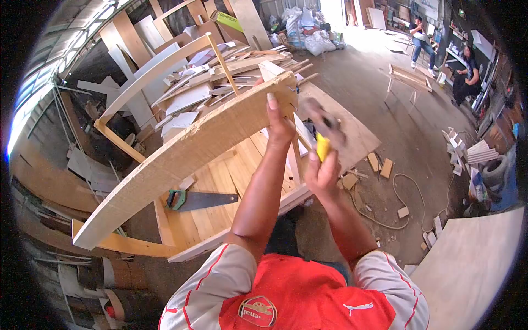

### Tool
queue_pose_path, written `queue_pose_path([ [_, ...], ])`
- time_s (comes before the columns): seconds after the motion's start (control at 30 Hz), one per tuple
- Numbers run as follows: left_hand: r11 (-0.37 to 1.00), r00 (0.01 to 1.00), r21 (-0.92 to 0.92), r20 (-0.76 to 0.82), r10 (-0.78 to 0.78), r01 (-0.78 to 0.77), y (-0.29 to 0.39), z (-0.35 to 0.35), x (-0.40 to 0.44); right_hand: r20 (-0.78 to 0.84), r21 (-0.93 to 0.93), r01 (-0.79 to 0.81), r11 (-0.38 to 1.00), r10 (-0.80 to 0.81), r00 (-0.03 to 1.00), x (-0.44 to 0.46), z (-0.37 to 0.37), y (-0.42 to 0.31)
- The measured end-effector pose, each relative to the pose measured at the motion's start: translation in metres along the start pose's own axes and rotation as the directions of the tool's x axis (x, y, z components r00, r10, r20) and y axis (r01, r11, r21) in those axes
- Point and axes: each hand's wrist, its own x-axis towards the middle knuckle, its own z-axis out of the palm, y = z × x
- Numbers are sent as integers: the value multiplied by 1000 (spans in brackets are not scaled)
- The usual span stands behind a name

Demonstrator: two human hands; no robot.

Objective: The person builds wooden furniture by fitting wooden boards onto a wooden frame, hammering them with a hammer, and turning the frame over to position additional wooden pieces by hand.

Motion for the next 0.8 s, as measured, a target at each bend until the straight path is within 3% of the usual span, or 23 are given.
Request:
queue_pose_path([
  [0.13, 993, 998, 117, -48, 30, -24, 19, 20, -1, -111, -28, 289, 957, -290, 951, -17, 1, 33],
  [0.23, 994, 999, 99, 17, 34, -35, 24, 24, -3, -79, -71, 316, 946, -321, 944, -15, 7, 44],
  [0.3, 999, 995, 47, 95, 6, -11, 22, 19, -2, -42, -185, 189, 964, -200, 979, 3, 17, 42],
  [0.33, 999, 989, 22, 141, -32, 29, 20, 11, -4, 116, -117, -170, 978, 184, 976, 18, 14, 21],
  [0.37, 997, 979, -3, 194, -69, 71, 19, 5, -4, 72, -67, -147, 987, 151, 986, 11, 11, 20],
  [0.43, 994, 998, 91, 5, 62, -62, 22, 23, -1, -32, 27, -56, 998, 56, 998, 10, 4, 24],
  [0.47, 993, 995, 90, -54, 82, -77, 25, 27, -6, -48, -62, 97, 993, -100, 994, 13, -3, 20],
  [0.57, 987, 986, 95, -92, 140, -131, 15, 20, -4, -71, -139, 294, 946, -306, 949, 18, -10, 17],
  [0.67, 987, 985, 73, -84, 148, -142, 12, 17, -1, 19, 132, 199, 971, -203, 979, -3, -9, 42],
  [0.77, 991, 990, 65, -74, 121, -116, 13, 16, -8, 131, -154, -101, 983, 122, 984, 18, 9, 20],
  [0.8, 995, 994, 44, -65, 90, -88, 16, 16, -9, 95, -103, -103, 989, 112, 989, 14, 8, 18],
])
